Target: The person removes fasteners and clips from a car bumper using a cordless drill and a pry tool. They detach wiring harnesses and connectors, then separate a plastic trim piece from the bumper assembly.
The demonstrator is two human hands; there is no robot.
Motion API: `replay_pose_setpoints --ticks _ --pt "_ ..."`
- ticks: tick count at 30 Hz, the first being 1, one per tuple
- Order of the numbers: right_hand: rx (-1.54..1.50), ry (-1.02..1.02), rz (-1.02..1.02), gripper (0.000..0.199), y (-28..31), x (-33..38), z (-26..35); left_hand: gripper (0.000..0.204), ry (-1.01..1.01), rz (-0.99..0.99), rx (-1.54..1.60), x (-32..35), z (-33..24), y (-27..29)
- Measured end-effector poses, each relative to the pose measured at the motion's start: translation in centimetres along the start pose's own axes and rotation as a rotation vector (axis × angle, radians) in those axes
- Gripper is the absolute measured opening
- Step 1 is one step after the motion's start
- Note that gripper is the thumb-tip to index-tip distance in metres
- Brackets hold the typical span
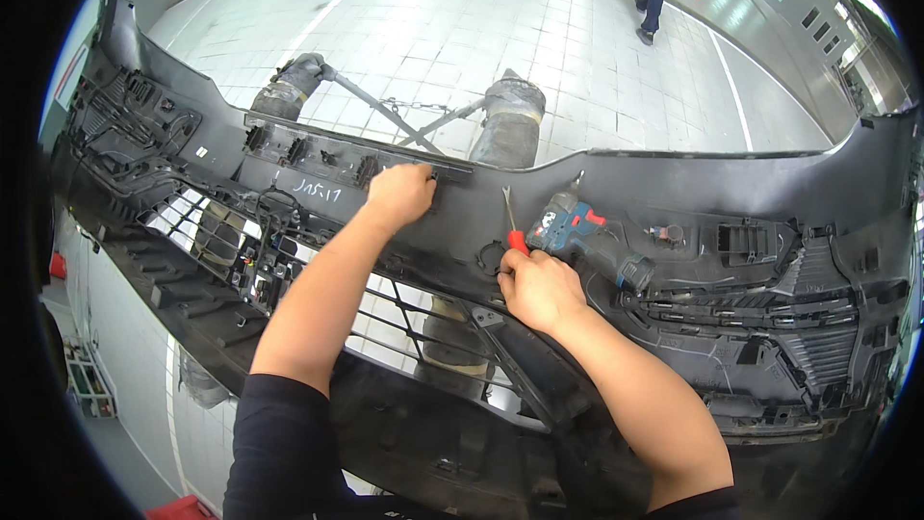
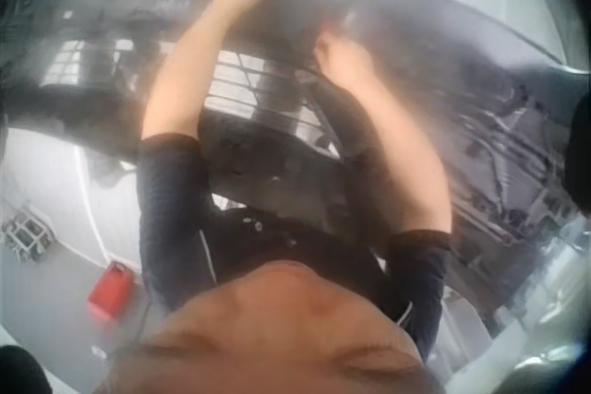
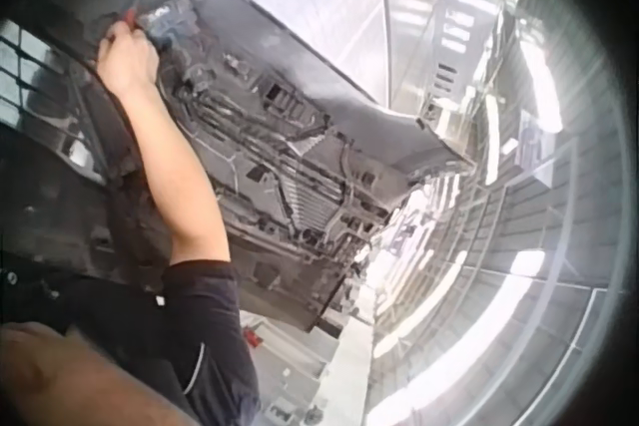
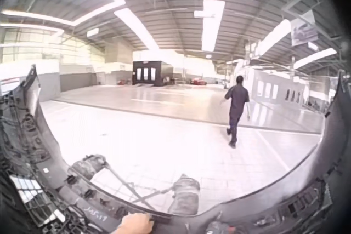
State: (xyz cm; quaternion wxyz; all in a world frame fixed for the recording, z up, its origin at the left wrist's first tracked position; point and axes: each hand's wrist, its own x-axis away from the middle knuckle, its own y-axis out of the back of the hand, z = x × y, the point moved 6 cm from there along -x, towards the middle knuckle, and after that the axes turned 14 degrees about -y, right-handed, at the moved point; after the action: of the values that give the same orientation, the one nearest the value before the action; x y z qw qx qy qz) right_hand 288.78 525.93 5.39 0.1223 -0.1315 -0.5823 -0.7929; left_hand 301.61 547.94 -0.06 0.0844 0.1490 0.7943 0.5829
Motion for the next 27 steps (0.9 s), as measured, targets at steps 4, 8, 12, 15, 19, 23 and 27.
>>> replay_pose_setpoints --ticks 4,8,12,15,19,23,27 --pt "0.012 0.015 -0.023 0.022 0.1 0.1 0.0 0.028 -0.017 -0.067 0.042 0.7 -0.4 -0.3" --pt "0.003 0.045 -0.066 0.020 -0.1 0.4 -0.4 0.028 0.012 -0.060 0.085 0.4 -0.4 0.2" --pt "-0.018 0.046 -0.063 0.019 -0.2 0.1 -0.3 0.026 0.090 -0.094 0.138 1.7 -0.6 -0.7" --pt "-0.010 0.054 -0.076 0.018 -0.3 0.3 -0.4 0.039 0.097 -0.024 0.159 1.7 0.4 -0.8" --pt "-0.024 0.060 -0.089 0.018 -0.3 0.2 -0.3 0.058 0.032 0.080 0.089 2.9 1.7 -0.6" --pt "-0.023 0.065 -0.108 0.018 -0.2 0.2 -0.2 0.058 -0.002 0.071 0.038 2.7 2.1 -1.3" --pt "-0.018 0.071 -0.115 0.017 -0.3 0.2 -0.3 0.050 -0.106 0.083 -0.085 2.5 1.8 -0.8"
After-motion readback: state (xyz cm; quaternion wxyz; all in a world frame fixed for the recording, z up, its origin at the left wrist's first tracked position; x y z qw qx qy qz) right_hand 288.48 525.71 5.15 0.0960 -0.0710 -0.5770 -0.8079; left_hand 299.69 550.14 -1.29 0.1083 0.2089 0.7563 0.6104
